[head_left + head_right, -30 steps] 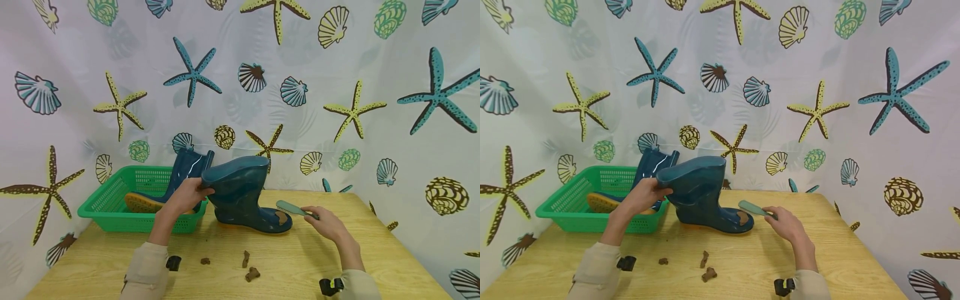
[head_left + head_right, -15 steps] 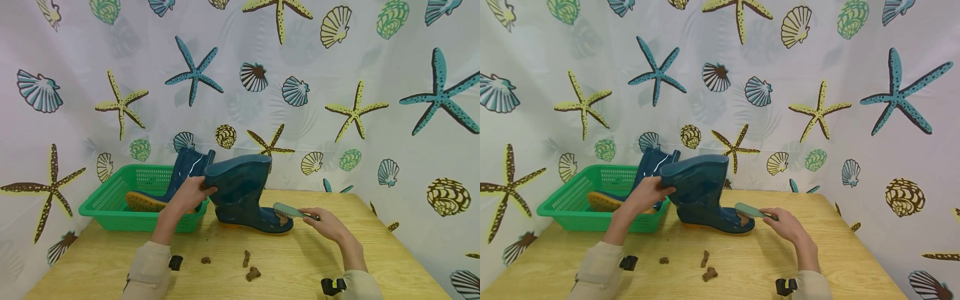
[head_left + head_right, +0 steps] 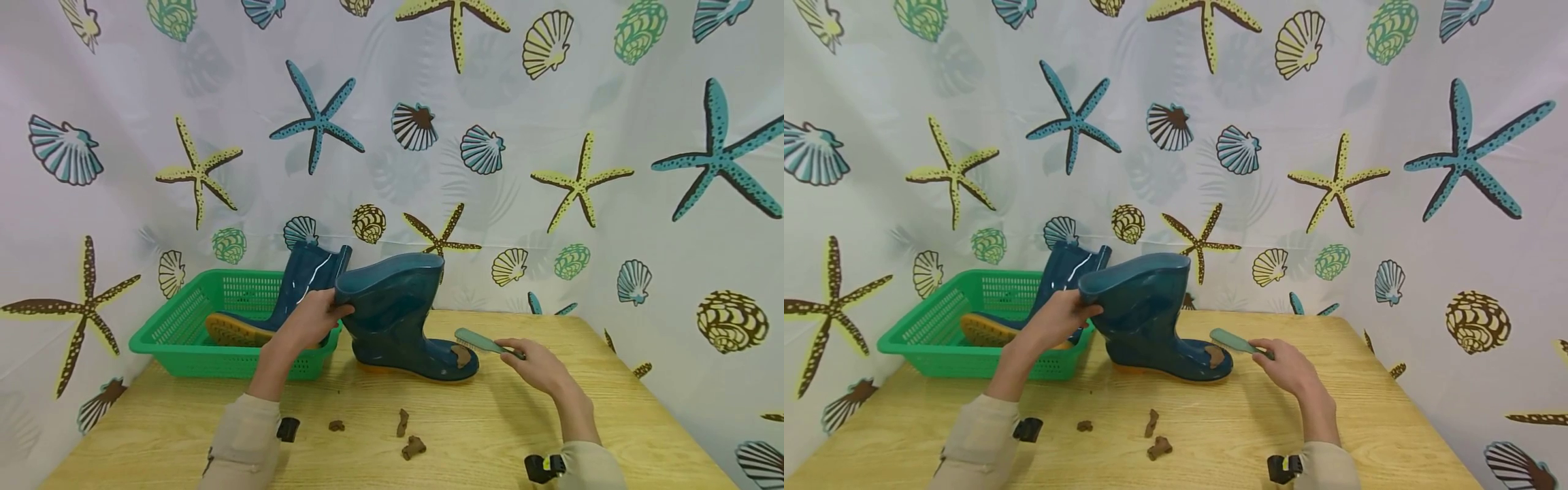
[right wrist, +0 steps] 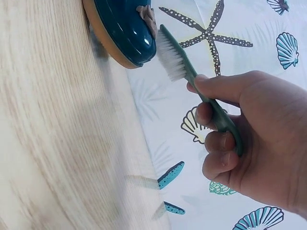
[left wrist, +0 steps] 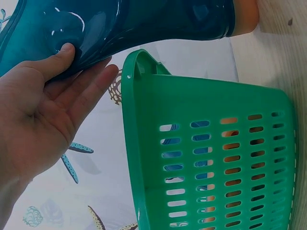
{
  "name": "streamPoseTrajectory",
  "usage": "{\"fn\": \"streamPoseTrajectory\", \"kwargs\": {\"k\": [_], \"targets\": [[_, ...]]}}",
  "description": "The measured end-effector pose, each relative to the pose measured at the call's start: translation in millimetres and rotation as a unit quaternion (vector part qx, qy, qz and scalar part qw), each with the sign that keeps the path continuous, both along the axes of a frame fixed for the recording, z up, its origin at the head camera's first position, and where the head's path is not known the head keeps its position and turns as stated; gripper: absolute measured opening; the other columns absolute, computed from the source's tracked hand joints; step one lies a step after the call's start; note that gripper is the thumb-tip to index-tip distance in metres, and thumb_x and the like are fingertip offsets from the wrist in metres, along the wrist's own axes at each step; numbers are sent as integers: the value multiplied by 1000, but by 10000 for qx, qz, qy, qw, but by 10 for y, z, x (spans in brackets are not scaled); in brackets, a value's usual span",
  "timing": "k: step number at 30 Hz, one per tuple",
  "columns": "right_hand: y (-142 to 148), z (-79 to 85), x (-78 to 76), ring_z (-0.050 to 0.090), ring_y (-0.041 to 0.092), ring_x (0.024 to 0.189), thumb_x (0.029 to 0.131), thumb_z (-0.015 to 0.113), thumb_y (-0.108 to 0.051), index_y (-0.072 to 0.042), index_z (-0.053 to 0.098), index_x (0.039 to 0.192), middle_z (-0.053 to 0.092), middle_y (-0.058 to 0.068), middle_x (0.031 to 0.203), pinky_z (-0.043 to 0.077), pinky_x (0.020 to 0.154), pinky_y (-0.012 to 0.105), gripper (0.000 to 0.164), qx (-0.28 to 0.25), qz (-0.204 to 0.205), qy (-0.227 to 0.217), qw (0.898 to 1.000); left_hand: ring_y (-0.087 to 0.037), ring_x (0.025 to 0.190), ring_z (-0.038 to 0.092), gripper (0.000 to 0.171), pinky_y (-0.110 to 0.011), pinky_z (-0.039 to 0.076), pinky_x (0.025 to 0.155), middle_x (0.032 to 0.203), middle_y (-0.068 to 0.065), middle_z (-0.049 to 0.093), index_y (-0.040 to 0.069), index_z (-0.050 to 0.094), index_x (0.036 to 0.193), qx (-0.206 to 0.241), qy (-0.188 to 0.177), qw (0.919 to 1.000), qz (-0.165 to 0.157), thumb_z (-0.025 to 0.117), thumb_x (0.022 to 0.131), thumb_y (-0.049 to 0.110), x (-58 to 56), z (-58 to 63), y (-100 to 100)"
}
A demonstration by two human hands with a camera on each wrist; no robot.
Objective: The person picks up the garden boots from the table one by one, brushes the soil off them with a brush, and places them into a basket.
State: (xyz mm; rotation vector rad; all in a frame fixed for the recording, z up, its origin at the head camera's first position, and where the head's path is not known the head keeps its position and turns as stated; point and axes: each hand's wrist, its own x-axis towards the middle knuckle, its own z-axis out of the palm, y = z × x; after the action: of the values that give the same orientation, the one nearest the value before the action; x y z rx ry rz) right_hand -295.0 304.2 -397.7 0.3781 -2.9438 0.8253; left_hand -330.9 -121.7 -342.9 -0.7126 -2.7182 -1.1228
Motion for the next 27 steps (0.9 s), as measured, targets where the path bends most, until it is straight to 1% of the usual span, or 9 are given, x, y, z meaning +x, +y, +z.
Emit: {"fn": "streamPoseTrajectory", "kwargs": {"k": [5, 8, 12, 16, 19, 22, 23, 25, 27], "targets": [[4, 1, -16, 54, 46, 123, 104, 52, -20, -5, 55, 140, 54, 26, 140, 49, 92, 57, 39, -96, 234, -54, 9997, -15, 49, 35, 22, -29, 32, 51, 62, 0, 40, 6, 54, 91, 100, 10, 9999, 24, 54, 104, 23, 0, -1, 14], [6, 13, -12, 56, 43, 121, 104, 53, -22, -6, 56, 140, 54, 25, 141, 50, 89, 54, 39, -126, 308, -48, 9994, -14, 46, 31, 19, -29, 31, 49, 61, 1, 35, 6, 56, 95, 92, 64, 9999, 0, 54, 104, 23, -1, -6, 13], [-4, 29, 0, 58, 37, 117, 104, 54, -24, -7, 57, 140, 54, 24, 141, 51, 86, 48, 40, -237, 417, -131, 9988, -14, 48, 33, 19, -30, 31, 50, 63, 1, 38, 6, 57, 95, 57, 137, 9999, -7, 55, 103, 23, -1, -8, 17], [-32, 39, -4, 59, 30, 108, 103, 54, -25, -8, 57, 139, 54, 23, 141, 50, 81, 43, 40, -375, 534, -267, 9975, -14, 51, 36, 20, -30, 32, 52, 66, 0, 41, 7, 56, 91, 19, 185, 9998, 34, 56, 103, 23, -2, -7, 22], [-37, 35, -3, 59, 32, 108, 104, 54, -27, -9, 57, 140, 54, 23, 141, 50, 82, 44, 41, -350, 453, -192, 9982, -14, 51, 36, 21, -30, 33, 52, 64, 0, 41, 7, 55, 90, 4, 148, 9999, 58, 56, 103, 23, -3, -8, 22], [-23, 30, 9, 57, 40, 119, 104, 53, -30, -9, 55, 141, 52, 24, 142, 50, 89, 52, 42, -226, 268, 14, 9994, -14, 50, 35, 22, -29, 32, 51, 62, 1, 39, 7, 55, 89, 6, 106, 9999, 62, 55, 103, 24, -5, -8, 20], [-19, 30, 13, 56, 42, 121, 104, 52, -30, -9, 55, 141, 52, 24, 142, 50, 90, 54, 43, -192, 208, 57, 9996, -14, 49, 35, 22, -29, 32, 51, 62, 1, 39, 7, 55, 89, 3, 110, 9999, 58, 55, 103, 24, -4, -9, 17], [-10, 29, 14, 54, 45, 123, 105, 52, -29, -7, 54, 142, 52, 25, 142, 48, 92, 57, 43, -110, 166, 70, 9998, -14, 50, 34, 23, -29, 32, 51, 62, 1, 38, 6, 55, 89, -2, 128, 9999, 56, 56, 103, 24, -11, -10, 16], [-9, 24, 2, 54, 46, 123, 105, 52, -26, -5, 54, 141, 52, 26, 141, 48, 93, 58, 42, -67, 201, 0, 9998, -14, 50, 36, 22, -29, 32, 52, 62, 1, 40, 6, 56, 92, -10, 159, 9999, 64, 56, 103, 24, -14, -11, 14]]}}
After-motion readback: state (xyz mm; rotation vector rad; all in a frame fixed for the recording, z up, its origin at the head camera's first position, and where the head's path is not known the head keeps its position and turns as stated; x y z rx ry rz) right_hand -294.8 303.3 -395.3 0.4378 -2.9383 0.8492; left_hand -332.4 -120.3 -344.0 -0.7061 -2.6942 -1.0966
